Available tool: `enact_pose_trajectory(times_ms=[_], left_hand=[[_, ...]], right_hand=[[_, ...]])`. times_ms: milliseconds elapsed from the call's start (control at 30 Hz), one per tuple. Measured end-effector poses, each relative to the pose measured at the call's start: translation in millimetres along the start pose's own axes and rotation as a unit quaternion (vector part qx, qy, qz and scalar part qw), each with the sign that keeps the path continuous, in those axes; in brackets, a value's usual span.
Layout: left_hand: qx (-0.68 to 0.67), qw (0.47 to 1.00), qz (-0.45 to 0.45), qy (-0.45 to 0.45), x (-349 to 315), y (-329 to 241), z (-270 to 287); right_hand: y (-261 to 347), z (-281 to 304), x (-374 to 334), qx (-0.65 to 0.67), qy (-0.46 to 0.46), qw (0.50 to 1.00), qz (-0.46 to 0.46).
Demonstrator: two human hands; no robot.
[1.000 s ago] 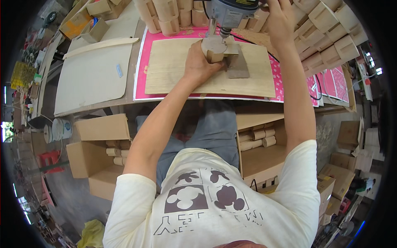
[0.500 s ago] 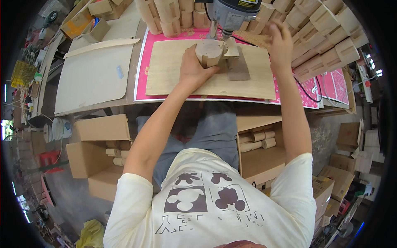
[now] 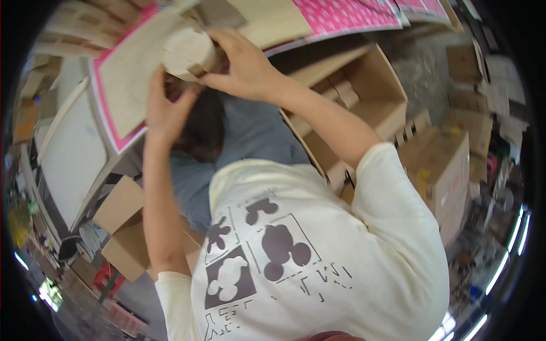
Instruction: Drilling holes into wooden cylindrical blocks using a drill press and packing them into boxes.
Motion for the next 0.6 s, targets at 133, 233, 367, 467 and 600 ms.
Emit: enact_pose_trajectory(times_ms=[133,233,367,467,600], left_hand=[[-0.008,0.996,-0.055,0.071,-8.0,-17.0,-16.3],[0.024,0.983,-0.166,0.069,-4.2,-26.2,-28.6],[0.027,0.992,-0.084,0.087,11.2,-20.8,-37.8],[0.079,0.987,-0.111,0.087,12.3,-17.5,-38.6],[0.074,0.990,-0.094,0.074,9.7,-16.2,-37.3]], right_hand=[[-1.5,49.5,-42.5,0.040,0.009,0.995,-0.094],[-6.8,97.6,-100.0,0.251,-0.092,0.929,-0.254],[-60.4,154.1,-188.6,0.267,-0.310,0.835,-0.367],[-124.3,176.6,-270.1,0.242,-0.388,0.730,-0.508],[-220.4,155.5,-366.6,0.121,-0.373,0.589,-0.706]])
Point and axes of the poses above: each hand's wrist, its own x-axis towards the middle knuckle, its own z-axis out of the back of the hand, y = z × x, the point moved 2 cm from there along x, towards the middle knuckle, and after that the axes turned 3 degrees about z, right-handed, at the moved point
